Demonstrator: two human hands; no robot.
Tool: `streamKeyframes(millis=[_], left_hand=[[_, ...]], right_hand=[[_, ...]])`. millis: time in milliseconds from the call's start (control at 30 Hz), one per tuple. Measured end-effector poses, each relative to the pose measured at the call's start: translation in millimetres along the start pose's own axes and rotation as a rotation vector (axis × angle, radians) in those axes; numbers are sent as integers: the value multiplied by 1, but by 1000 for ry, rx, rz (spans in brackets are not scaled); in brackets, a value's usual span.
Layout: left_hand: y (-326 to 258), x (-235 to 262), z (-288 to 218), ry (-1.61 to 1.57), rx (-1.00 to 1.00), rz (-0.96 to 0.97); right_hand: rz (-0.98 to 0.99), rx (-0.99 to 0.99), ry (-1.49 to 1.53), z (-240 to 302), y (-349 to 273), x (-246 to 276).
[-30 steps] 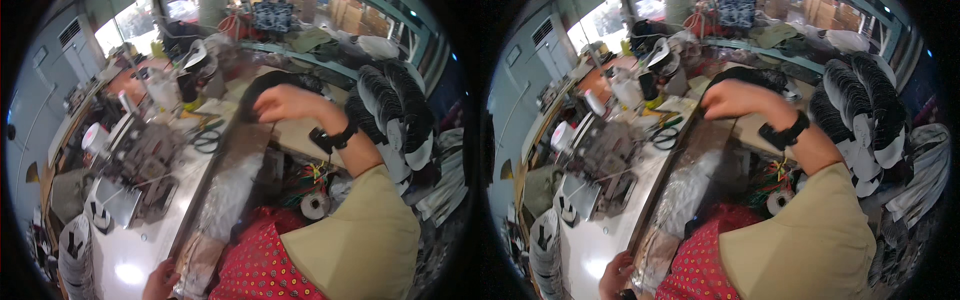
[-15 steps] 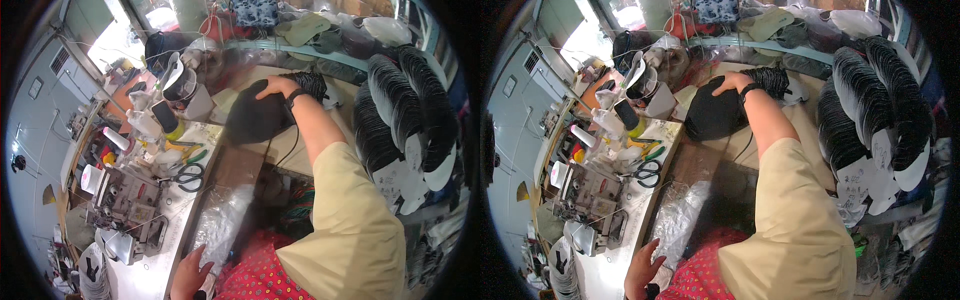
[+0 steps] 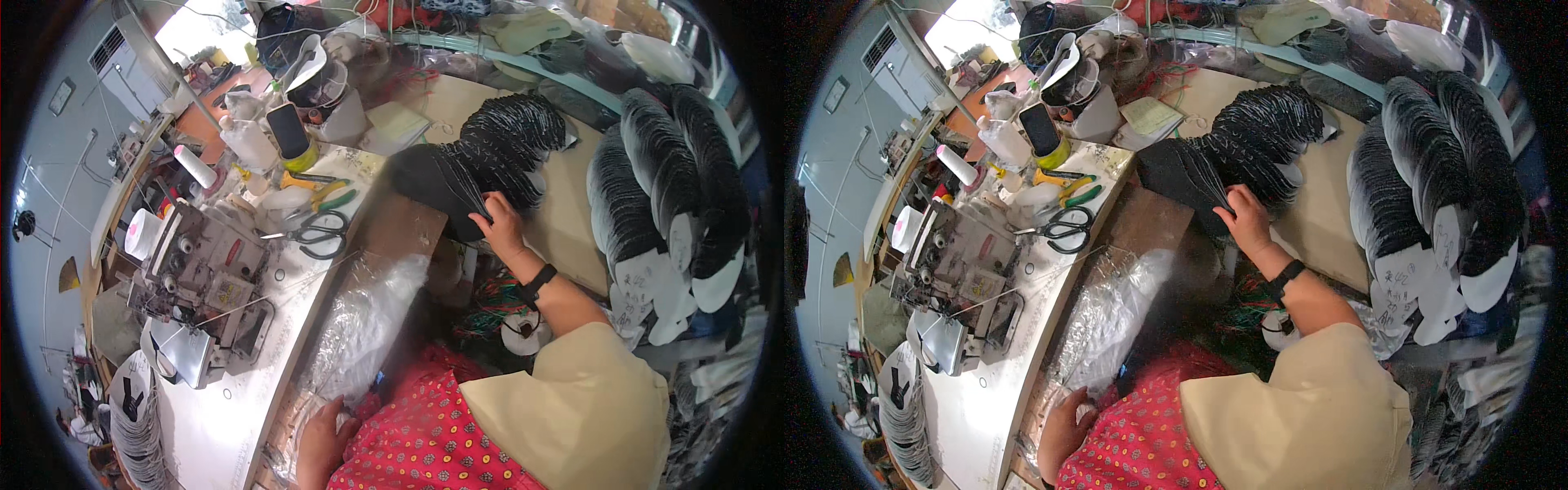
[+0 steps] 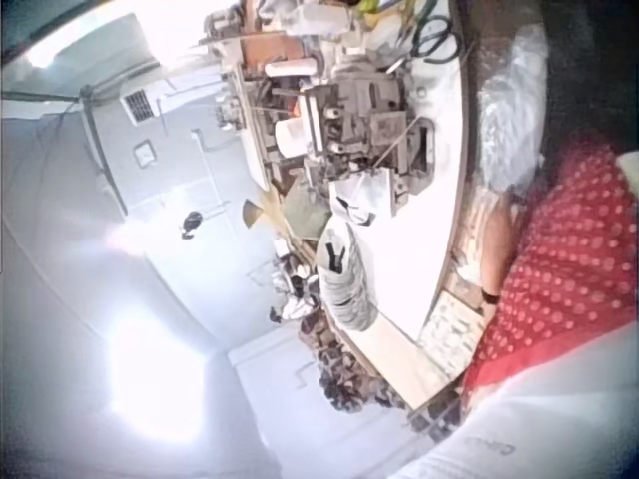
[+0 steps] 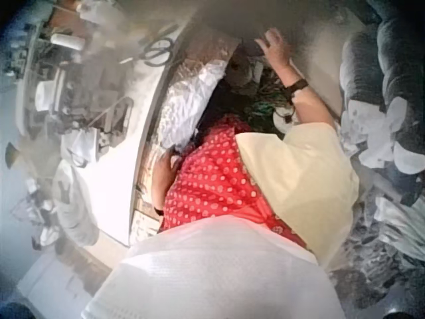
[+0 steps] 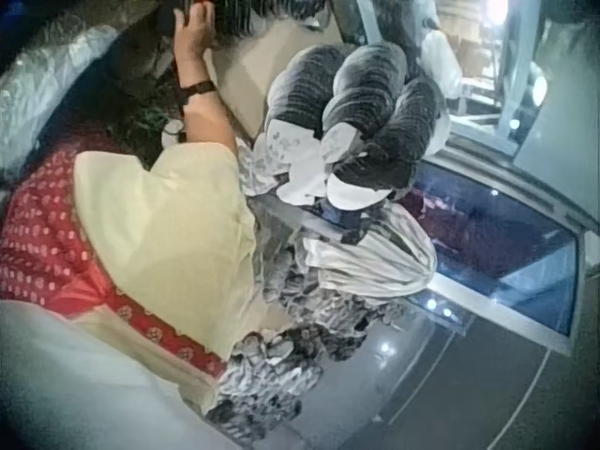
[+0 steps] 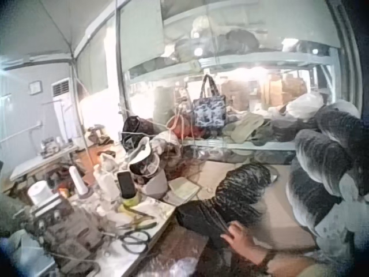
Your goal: The person aligns a black fabric piece with a white component and feeds them through a sewing machine, repeating this for several sets. Then, they use scissors to trim excess thread from the stack of sewn pieces before moving them aside.
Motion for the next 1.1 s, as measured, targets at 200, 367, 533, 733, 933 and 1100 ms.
streamKeyframes(millis=[200, 367, 533, 733, 933, 1100], left_hand=[[-10, -2, 15, 101, -95, -143], [-4, -3, 44, 123, -117, -148], [17, 7, 33, 173, -71, -86], [46, -1, 38, 85, -77, -121], [71, -10, 19, 193, -83, -195], [86, -11, 15, 261, -104, -150]], right_hand=[[-115, -96, 220, -49, 77, 40], [-164, -629, -180, -122, 192, 84], [-80, -855, -401, -205, 179, 133], [-264, -651, -72, -320, 181, 97], [161, -511, -32, -304, 193, 73], [197, -539, 51, -206, 147, 83]])
Point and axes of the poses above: each hand's wrist, its own y-axis towards the middle knuckle, its own x-axis out of the back of the hand, z = x × y, the point moved 1 cm from there along y, towards the middle knuckle, and after that the axes turned 5 degrees about -x, right-handed, at the moved point
